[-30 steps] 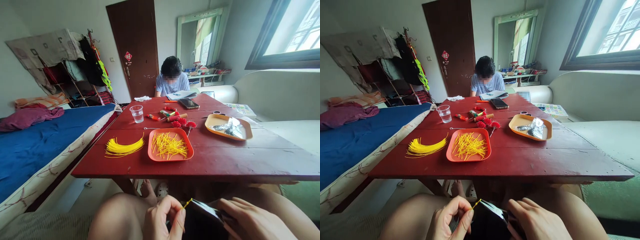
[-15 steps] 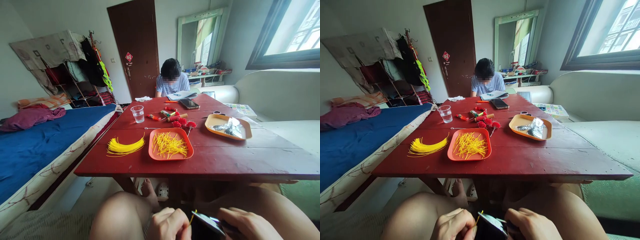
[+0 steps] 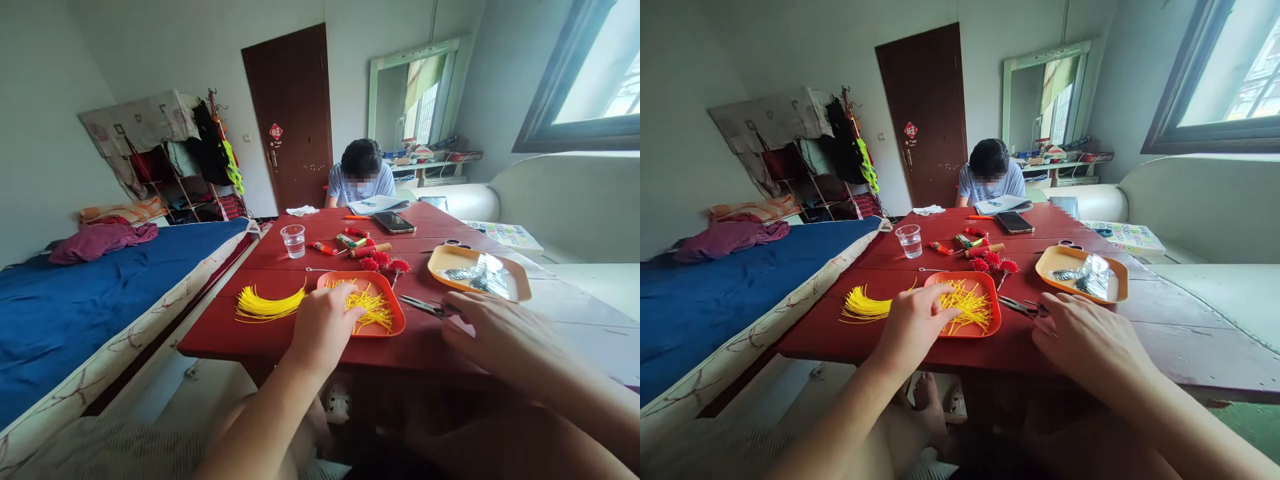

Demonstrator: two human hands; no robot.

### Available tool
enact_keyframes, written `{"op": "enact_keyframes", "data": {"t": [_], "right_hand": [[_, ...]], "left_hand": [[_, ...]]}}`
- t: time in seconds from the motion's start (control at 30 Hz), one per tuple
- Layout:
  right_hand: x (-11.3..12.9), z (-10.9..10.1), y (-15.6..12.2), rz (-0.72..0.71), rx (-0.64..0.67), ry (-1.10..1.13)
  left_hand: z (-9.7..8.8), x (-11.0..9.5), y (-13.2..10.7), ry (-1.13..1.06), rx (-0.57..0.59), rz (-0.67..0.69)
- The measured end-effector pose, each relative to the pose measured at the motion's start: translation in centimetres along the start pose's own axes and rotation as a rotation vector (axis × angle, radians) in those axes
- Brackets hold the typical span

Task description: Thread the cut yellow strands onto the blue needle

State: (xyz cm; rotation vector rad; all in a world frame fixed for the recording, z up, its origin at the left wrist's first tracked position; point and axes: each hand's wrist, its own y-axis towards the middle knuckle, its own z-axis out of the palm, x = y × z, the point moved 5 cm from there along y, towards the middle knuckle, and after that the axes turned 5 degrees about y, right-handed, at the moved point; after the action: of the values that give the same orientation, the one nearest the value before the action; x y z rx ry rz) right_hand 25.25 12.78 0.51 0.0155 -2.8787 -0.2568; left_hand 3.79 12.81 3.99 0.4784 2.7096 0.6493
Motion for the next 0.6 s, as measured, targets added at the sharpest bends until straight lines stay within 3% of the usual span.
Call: {"op": "enact_keyframes", "data": {"t": [0.1, 0.2, 0.33, 0.47, 0.6], "right_hand": [[1.5, 0.9, 0.7, -0.013, 0.045, -0.074], [1.7, 1.3, 0.8, -0.016, 0.059, -0.100], [1.3, 1.3, 0.6, -0.009, 0.051, -0.081], [0.9, 1.0, 0.0, -0.024, 0.021, -0.035], [0.1, 0.5, -0.6, -0.048, -0.057, 0.016]], "left_hand": [[-0.4, 1.6, 1.4, 0.032, -0.008, -0.019], [-2.3, 5.4, 1.2, 0.127, -0.018, -0.068], [-3.3, 10.3, 0.4, 0.182, 0.086, -0.114], [-2.7, 11.4, 0.0, 0.143, 0.119, -0.102], [-3.0, 11.1, 0.3, 0.063, 0.058, -0.106]]}}
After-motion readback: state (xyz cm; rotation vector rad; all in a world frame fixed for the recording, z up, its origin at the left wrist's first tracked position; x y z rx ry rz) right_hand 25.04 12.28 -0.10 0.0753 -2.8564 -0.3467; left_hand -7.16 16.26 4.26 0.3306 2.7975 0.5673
